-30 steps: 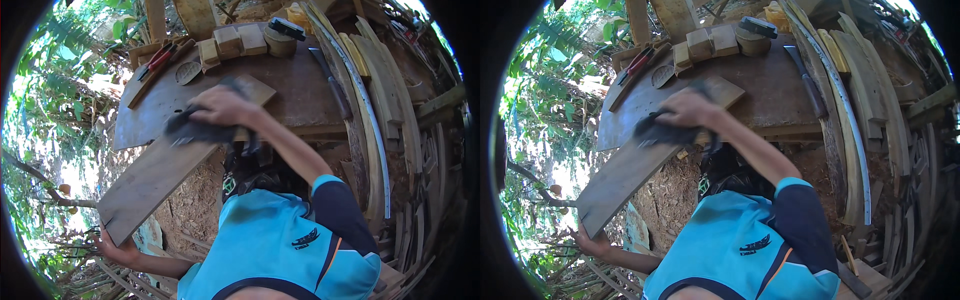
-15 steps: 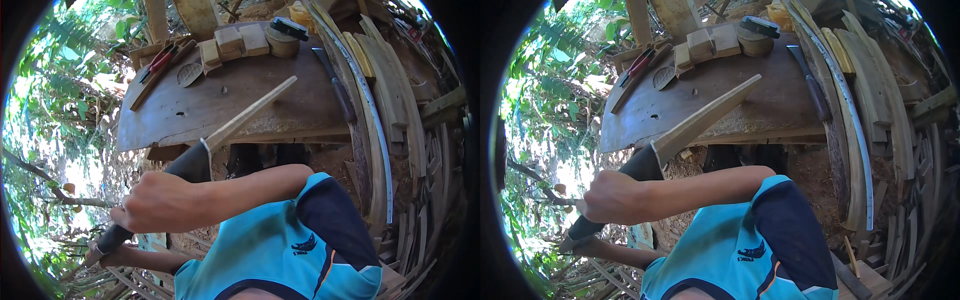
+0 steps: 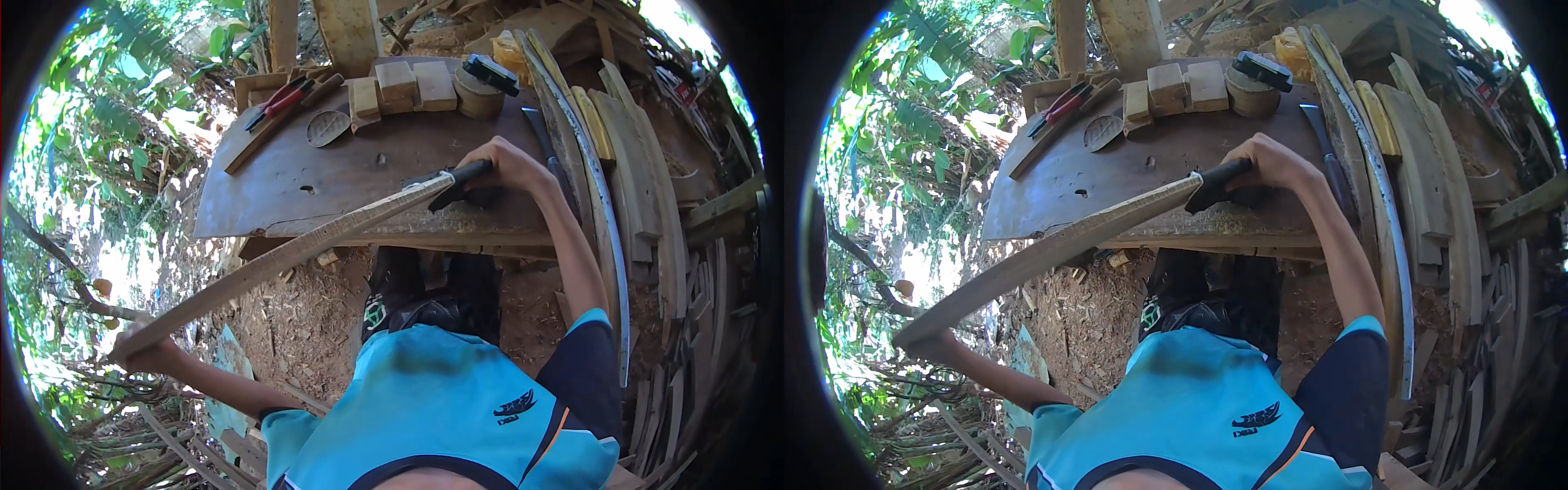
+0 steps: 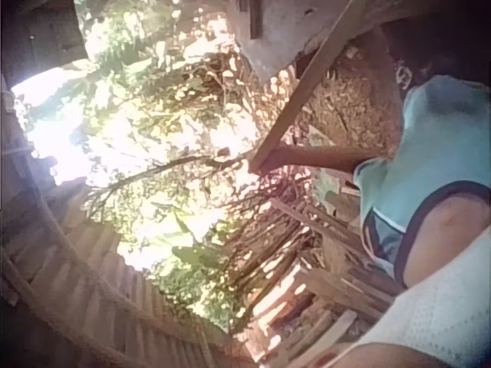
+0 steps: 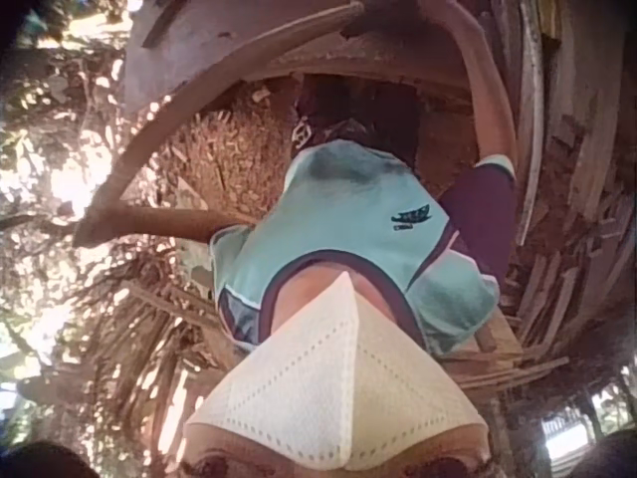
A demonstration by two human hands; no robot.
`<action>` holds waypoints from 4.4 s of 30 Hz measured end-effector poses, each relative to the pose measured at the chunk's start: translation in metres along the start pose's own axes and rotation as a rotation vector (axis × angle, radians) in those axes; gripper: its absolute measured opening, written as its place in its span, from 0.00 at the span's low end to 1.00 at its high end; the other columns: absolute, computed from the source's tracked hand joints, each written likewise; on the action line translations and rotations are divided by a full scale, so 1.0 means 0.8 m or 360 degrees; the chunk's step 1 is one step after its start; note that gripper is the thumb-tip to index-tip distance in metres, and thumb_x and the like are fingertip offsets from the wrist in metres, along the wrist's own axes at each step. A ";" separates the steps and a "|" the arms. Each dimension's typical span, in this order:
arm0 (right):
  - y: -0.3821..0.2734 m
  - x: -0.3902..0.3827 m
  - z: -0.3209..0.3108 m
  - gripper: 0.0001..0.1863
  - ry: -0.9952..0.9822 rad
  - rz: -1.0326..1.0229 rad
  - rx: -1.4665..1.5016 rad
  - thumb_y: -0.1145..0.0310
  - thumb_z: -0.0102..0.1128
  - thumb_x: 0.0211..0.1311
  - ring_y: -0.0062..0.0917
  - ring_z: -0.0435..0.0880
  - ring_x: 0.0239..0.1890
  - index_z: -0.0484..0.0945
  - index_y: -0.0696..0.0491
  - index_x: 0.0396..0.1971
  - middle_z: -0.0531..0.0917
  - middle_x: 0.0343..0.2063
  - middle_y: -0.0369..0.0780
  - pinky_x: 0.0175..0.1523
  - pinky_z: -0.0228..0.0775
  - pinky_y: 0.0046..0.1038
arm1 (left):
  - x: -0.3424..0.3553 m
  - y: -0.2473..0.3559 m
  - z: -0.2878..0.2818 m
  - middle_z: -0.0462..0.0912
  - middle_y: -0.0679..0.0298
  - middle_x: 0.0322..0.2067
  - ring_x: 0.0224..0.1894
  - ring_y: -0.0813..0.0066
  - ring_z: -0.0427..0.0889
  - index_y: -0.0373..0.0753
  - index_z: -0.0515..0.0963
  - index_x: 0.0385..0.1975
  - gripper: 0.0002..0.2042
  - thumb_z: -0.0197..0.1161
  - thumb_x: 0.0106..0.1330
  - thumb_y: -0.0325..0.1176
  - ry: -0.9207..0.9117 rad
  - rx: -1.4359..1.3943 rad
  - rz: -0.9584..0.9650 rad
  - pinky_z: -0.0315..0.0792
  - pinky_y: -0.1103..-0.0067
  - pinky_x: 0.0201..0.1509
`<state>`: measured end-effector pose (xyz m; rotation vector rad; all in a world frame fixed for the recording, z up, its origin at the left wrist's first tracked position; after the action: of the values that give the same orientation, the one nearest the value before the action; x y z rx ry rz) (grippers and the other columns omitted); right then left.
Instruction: The person smooths a wooden plank with a sanding block, measures it with a tape measure, and then uses a chisel and mallet to carve holes into the wood. The person finishes by sanding the plank again.
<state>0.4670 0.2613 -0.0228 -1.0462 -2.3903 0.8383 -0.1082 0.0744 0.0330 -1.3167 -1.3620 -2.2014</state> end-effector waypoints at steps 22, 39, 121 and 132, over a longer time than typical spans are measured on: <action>-0.159 0.033 0.140 0.25 0.0605 -0.0578 -0.0008 0.52 0.33 0.63 0.39 0.46 0.64 0.58 0.45 0.58 0.54 0.61 0.41 0.65 0.31 0.42 | -0.074 0.139 0.151 0.54 0.46 0.57 0.59 0.36 0.50 0.51 0.57 0.57 0.37 0.35 0.52 0.69 -0.0425 -0.1467 -0.0110 0.47 0.42 0.56; -0.009 -0.120 0.114 0.18 0.1755 0.0538 -0.0082 0.66 0.36 0.64 0.31 0.76 0.19 0.68 0.58 0.18 0.75 0.15 0.42 0.27 0.66 0.28 | -0.084 0.157 0.143 0.58 0.38 0.53 0.54 0.36 0.59 0.47 0.64 0.54 0.30 0.42 0.50 0.52 0.0200 -0.0761 -0.0281 0.54 0.47 0.55; -0.322 0.029 0.070 0.22 0.1897 -0.1079 -0.0469 0.49 0.53 0.43 0.22 0.63 0.16 0.67 0.55 0.14 0.64 0.12 0.33 0.22 0.52 0.24 | -0.086 0.189 0.147 0.71 0.71 0.24 0.29 0.80 0.68 0.41 0.72 0.29 0.09 0.58 0.54 0.39 -0.0028 -0.1980 -0.0689 0.61 0.85 0.31; -0.178 0.012 0.132 0.25 0.0334 -0.0464 0.0113 0.54 0.48 0.57 0.34 0.59 0.60 0.65 0.49 0.53 0.65 0.55 0.43 0.63 0.47 0.33 | -0.082 0.036 0.133 0.75 0.70 0.26 0.28 0.81 0.75 0.42 0.72 0.29 0.05 0.51 0.62 0.34 -0.1217 -0.2274 -0.0185 0.67 0.84 0.32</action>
<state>0.3268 0.1534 -0.0053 -0.6972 -2.2453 0.6681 0.0069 0.1294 0.0152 -2.6856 0.4189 -2.8989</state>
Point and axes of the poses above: each hand's wrist, its own x-axis towards the middle knuckle, its own z-axis out of the palm, y = z × x, the point moved 3 cm from there along x, towards the middle knuckle
